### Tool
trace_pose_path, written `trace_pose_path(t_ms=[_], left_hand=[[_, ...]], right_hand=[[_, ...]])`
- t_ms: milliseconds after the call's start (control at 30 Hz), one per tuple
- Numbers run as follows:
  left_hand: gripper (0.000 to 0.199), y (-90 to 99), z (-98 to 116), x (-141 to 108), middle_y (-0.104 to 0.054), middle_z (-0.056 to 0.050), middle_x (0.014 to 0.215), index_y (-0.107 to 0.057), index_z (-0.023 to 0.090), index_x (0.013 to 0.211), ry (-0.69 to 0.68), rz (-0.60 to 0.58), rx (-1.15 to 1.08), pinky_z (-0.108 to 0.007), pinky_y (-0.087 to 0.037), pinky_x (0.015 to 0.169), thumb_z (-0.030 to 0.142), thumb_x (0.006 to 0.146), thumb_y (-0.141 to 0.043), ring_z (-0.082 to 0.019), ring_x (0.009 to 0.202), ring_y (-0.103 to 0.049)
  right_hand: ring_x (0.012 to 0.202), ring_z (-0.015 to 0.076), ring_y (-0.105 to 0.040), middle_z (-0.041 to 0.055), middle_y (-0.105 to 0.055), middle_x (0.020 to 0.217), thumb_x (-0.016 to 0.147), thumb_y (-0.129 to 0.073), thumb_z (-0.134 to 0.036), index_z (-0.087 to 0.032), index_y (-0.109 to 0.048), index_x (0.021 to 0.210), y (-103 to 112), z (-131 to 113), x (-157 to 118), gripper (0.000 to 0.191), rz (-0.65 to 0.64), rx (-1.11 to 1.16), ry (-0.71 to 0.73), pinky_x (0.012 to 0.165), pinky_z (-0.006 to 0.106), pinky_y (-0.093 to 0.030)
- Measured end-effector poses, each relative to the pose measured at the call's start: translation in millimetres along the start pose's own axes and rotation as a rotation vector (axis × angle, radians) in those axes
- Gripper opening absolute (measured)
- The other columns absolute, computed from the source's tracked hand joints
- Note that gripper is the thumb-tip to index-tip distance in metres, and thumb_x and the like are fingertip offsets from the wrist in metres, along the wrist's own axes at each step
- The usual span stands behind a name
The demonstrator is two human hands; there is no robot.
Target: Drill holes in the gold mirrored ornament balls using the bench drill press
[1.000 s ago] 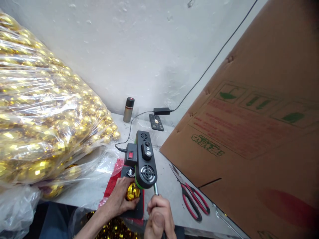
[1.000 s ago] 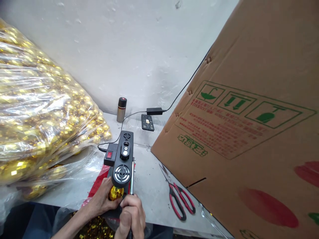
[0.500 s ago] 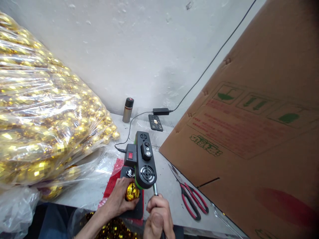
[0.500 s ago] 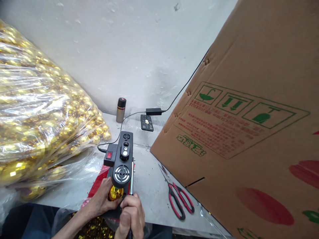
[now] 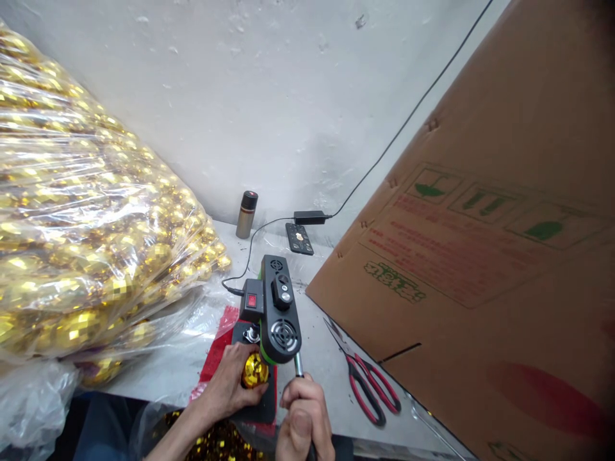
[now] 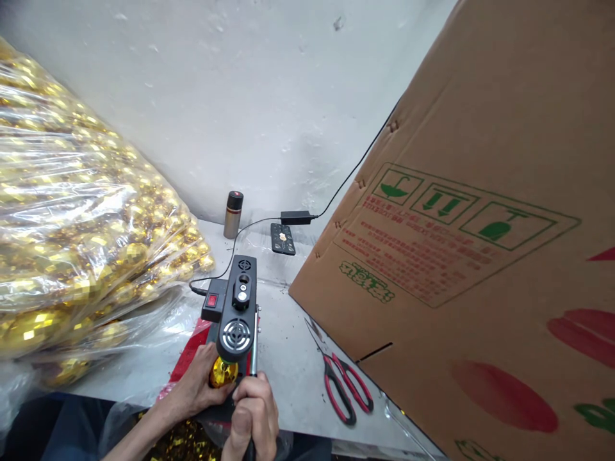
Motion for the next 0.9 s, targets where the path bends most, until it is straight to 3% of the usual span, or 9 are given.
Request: trace_pose_path(t_ms=[367, 533, 600, 667, 767, 900], left_hand=[[0.042, -1.8, -1, 1, -0.070, -0.008, 0.107, -0.067, 0.022, 0.111, 0.009, -0.038, -0.006, -0.043, -0.049, 0.090, 0.023, 0.071, -0.079, -0.031, 0.099, -0.062], [0.045, -0.6, 1, 0, -0.070, -0.009, 0.109, -0.067, 0.021, 0.113, 0.028, -0.063, -0.029, -0.045, -0.049, 0.093, 0.024, 0.071, -0.080, -0.031, 0.101, -0.062], [0.045, -0.3, 0, 1, -0.071, -0.009, 0.110, -0.067, 0.021, 0.114, 0.038, -0.063, -0.029, -0.045, -0.050, 0.093, 0.024, 0.072, -0.080, -0.032, 0.101, -0.063], [0.045, 0.0, 0, 2, -0.071, -0.009, 0.111, -0.068, 0.021, 0.115, 0.043, -0.051, -0.023, -0.046, -0.051, 0.093, 0.024, 0.072, -0.080, -0.032, 0.103, -0.064], [0.046, 2.3, 0, 4, -0.072, -0.010, 0.111, -0.069, 0.020, 0.114, 0.047, -0.019, -0.015, -0.047, -0.053, 0.093, 0.024, 0.070, -0.080, -0.033, 0.103, -0.065], [0.047, 10.5, 1, -13, -0.075, -0.010, 0.114, -0.068, 0.021, 0.121, 0.032, 0.019, -0.110, -0.045, -0.057, 0.095, 0.029, 0.075, -0.077, -0.031, 0.105, -0.069]], right_hand=[[0.071, 0.0107, -0.061, -0.0051, -0.062, 0.080, 0.111, -0.038, -0.025, -0.023, -0.051, 0.077, -3, 20, -27, 0.036, 0.031, -0.072, -0.006, 0.105, 0.035, -0.048], [0.068, 0.0095, -0.063, -0.0055, -0.065, 0.078, 0.110, -0.043, -0.026, -0.023, -0.055, 0.077, -6, 20, -24, 0.035, -0.054, -0.106, 0.280, 0.093, 0.027, -0.051], [0.068, 0.0100, -0.063, -0.0047, -0.063, 0.077, 0.110, -0.043, -0.026, -0.023, -0.054, 0.076, -6, 15, -16, 0.036, -0.088, -0.097, 0.277, 0.080, 0.026, -0.052], [0.066, 0.0102, -0.059, -0.0037, -0.060, 0.076, 0.110, -0.041, -0.024, -0.023, -0.051, 0.075, -2, 11, -1, 0.037, -0.076, -0.074, 0.135, 0.066, 0.025, -0.047], [0.054, 0.0074, -0.050, -0.0044, -0.057, 0.072, 0.109, -0.044, -0.018, -0.022, -0.052, 0.074, -1, -14, 26, 0.036, -0.103, -0.002, 0.081, 0.053, 0.023, -0.037], [0.055, 0.0080, -0.051, -0.0047, -0.056, 0.068, 0.107, -0.047, -0.015, -0.022, -0.054, 0.075, -4, -33, 58, 0.033, -0.165, -0.007, 0.035, 0.051, 0.023, -0.036]])
Point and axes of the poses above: each hand's wrist, its own x-axis towards the middle knuckle, its own y-axis out of the back of the hand, z = x × y, the point moved 7 cm from there along x, towards the middle knuckle
